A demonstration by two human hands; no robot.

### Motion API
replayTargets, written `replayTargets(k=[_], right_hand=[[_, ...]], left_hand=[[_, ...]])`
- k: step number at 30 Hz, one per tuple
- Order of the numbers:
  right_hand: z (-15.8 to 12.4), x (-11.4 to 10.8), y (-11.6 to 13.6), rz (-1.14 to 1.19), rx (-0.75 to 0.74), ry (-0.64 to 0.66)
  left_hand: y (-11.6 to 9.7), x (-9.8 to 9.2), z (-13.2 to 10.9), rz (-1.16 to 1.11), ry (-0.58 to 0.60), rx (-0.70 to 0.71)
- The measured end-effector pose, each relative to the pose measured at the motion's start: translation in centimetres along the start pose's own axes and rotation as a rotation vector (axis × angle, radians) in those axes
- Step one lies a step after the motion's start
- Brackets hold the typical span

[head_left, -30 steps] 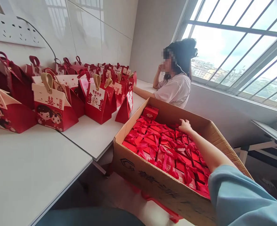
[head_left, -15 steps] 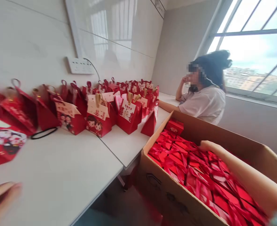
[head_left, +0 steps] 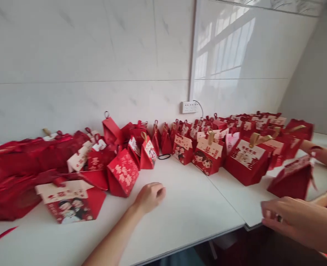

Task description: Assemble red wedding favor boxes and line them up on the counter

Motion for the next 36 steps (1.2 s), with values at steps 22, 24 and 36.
replayTargets(k=[22, 24, 36], right_hand=[[16.7, 15.8, 13.8, 0.511, -0.050, 0.035], [16.6, 15.6, 13.9, 0.520, -0.036, 0.038], [16.6, 15.1, 14.5, 0.574, -0.086, 0.028]], left_hand=[[20.0, -26.3, -15.8, 0.263, -0.719, -1.363], [20.1, -25.6, -16.2, 0.276, -0.621, -1.372], [16.4, -28.7, -14.3, 0.470, -0.925, -1.028]])
Point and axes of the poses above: each hand's wrist, its own z-axis towards the middle knuckle, its own x-axis out of the palm, y = z × x, the point moved 4 cm from there along z, towards the middle knuckle, and after that the axes turned 11 degrees about -x, right-handed, at the moved point
